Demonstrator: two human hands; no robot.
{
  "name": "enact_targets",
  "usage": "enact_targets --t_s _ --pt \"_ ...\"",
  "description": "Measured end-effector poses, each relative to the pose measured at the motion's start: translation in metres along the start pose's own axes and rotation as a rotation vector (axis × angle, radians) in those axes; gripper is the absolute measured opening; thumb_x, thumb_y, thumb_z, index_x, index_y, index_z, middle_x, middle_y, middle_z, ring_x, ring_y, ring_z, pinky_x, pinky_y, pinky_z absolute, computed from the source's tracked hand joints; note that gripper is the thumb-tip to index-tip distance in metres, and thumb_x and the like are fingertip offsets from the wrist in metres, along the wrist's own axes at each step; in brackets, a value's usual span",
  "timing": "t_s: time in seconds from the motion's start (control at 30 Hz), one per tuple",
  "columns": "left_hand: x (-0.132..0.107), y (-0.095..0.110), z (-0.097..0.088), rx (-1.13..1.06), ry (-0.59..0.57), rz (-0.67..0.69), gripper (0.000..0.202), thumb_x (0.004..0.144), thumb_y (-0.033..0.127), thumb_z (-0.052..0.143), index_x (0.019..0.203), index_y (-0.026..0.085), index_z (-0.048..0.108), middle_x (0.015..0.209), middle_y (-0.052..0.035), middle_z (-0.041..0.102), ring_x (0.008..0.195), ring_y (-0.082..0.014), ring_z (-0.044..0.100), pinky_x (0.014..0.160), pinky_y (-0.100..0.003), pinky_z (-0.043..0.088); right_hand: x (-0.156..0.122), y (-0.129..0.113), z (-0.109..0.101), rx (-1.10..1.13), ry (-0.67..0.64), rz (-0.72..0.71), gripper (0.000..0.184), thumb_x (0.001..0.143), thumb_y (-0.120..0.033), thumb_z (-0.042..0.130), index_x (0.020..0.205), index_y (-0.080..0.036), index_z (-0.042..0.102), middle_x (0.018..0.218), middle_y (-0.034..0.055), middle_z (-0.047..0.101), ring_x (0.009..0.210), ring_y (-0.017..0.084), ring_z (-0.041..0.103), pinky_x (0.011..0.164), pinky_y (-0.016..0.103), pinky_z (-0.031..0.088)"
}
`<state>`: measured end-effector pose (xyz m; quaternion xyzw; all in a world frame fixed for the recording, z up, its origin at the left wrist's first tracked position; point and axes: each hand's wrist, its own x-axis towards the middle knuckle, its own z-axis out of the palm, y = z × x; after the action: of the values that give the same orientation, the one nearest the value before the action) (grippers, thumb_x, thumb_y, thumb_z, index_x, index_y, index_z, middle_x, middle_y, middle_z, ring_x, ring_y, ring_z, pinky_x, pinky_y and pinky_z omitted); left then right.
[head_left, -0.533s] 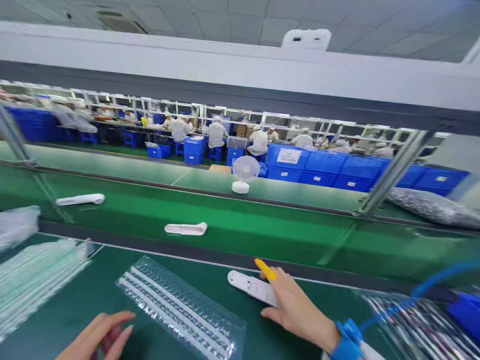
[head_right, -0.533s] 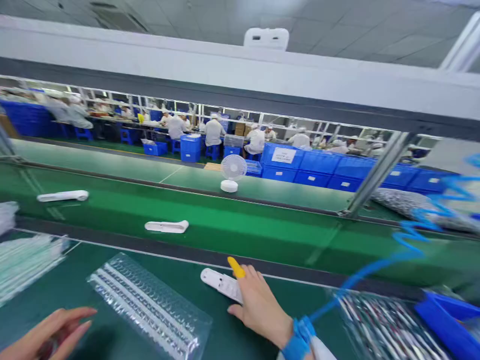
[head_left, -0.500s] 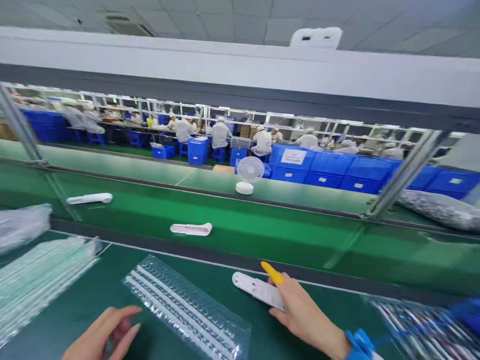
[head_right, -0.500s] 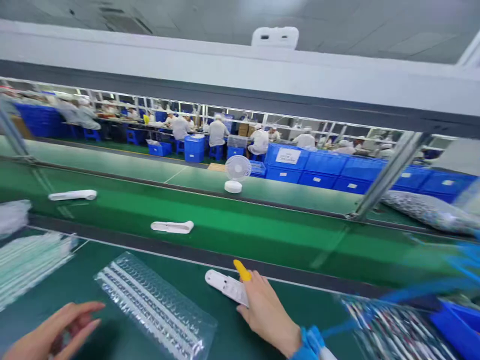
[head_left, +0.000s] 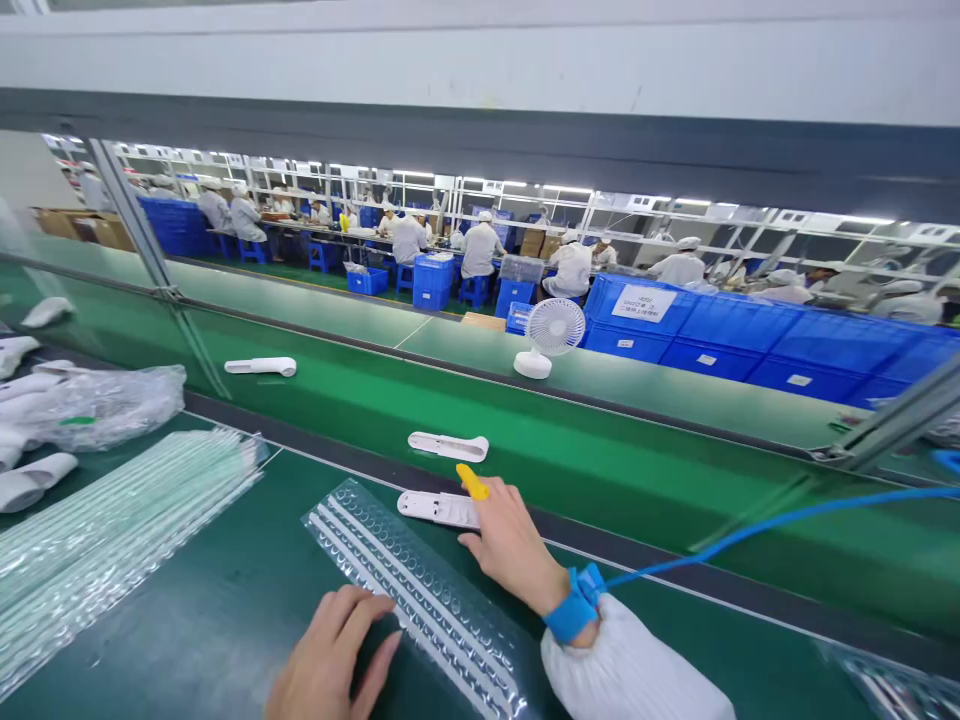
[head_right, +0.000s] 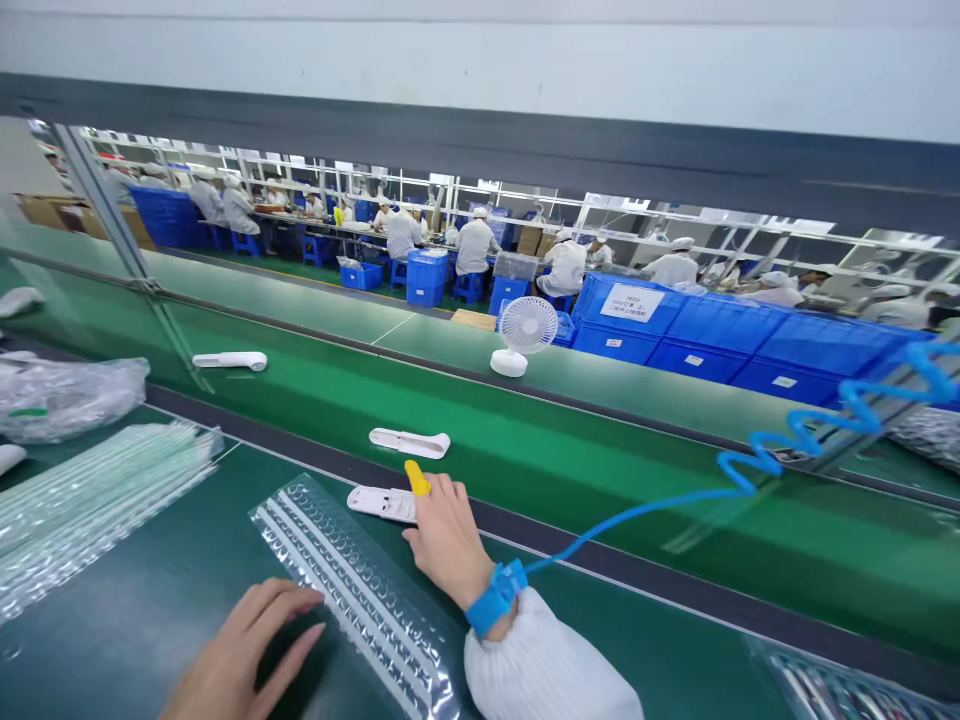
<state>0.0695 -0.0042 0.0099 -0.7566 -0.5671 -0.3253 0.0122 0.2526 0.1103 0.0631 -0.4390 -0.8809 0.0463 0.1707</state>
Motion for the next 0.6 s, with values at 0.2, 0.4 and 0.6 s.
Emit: enact_targets --t_s 0.2,0.4,0.6 --pt "-0.014 0.010 0.021 0.019 -0.087 -0.006 0.009 0.079 0.017 0.056 0.085 0.023 0.054 0.082 -0.0021 0.059 0.073 -0.0197 0.061 0.063 -0.030 0.054 -0.069 -0.016 0.016 0.038 0.056 0.206 0.027 0.079 -0.025 0.053 0.103 -0.013 0.053 0.094 0.0145 0.058 0.089 0.030 0.054 0.076 0.048 0.046" --pt "-0.026 0.017 0.031 0.043 -0.102 -0.003 0.006 0.085 0.022 0.048 0.089 0.021 0.053 0.081 -0.0041 0.058 0.072 -0.0204 0.061 0.063 -0.034 0.054 -0.090 -0.026 0.018 0.307 -0.113 0.505 0.020 0.068 -0.015 0.055 0.088 -0.018 0.056 0.093 0.0111 0.058 0.089 0.028 0.054 0.080 0.046 0.044" --pt "-0.029 0.011 0.024 -0.087 -0.101 -0.103 0.012 0.084 0.032 0.051 0.089 0.024 0.059 0.082 -0.0029 0.062 0.074 -0.0196 0.063 0.065 -0.030 0.053 -0.092 -0.021 0.030 1.036 -0.075 0.613 0.020 0.057 -0.017 0.057 0.076 -0.020 0.052 0.082 0.0041 0.058 0.074 0.018 0.056 0.068 0.032 0.043"
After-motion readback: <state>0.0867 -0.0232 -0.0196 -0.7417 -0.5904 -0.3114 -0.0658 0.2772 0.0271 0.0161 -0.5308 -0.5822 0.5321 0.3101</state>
